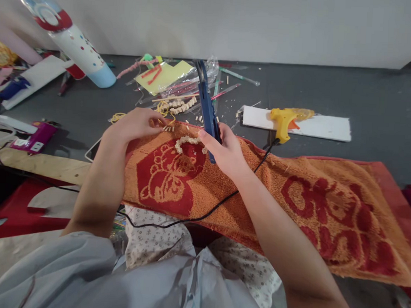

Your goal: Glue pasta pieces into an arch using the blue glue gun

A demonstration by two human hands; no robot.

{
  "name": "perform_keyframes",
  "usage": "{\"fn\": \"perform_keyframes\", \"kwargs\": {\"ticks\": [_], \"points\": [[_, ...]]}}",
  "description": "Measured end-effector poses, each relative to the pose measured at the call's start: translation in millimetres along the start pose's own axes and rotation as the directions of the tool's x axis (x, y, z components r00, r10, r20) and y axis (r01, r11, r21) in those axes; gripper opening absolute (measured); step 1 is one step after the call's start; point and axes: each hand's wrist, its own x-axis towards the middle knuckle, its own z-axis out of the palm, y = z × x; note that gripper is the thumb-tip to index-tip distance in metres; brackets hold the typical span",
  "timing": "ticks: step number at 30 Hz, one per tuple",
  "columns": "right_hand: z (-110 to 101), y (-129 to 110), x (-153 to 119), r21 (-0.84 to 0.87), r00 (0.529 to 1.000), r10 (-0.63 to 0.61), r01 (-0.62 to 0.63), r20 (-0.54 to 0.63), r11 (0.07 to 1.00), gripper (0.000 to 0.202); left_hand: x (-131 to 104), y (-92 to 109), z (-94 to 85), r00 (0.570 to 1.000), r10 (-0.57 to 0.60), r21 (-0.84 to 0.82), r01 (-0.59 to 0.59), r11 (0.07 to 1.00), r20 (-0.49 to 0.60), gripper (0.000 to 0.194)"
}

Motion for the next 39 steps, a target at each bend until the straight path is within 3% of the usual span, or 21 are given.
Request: {"fn": "perform_keyframes", "kwargs": {"ticks": [12,20,33,39], "points": [[0.1,-1.9,-1.0,-0.010,1.000,-0.011,0.011,0.022,1.000,0.051,0.4,0.1,0.0,0.998,0.049,-0.006,-0.049,0.999,0.041,0.026],[0.0,-1.8,-1.4,0.017,1.000,-0.001,0.001,0.013,1.000,0.050,2.7,-2.0,-1.6,0.997,0.066,0.040,-0.065,0.997,-0.030,0.022],[0.7,-5.2,-2.2,0.007,1.000,-0.011,0.011,0.005,1.000,0.049,2.5,0.4,2.2,0.995,0.084,0.001,-0.085,0.996,0.053,0.023],[0.1,-5.9,-2.4,0.003,1.000,0.017,-0.017,0.009,1.000,0.051,1.6,7.3,-1.0,0.991,0.092,0.072,-0.099,0.992,0.100,0.027]]}}
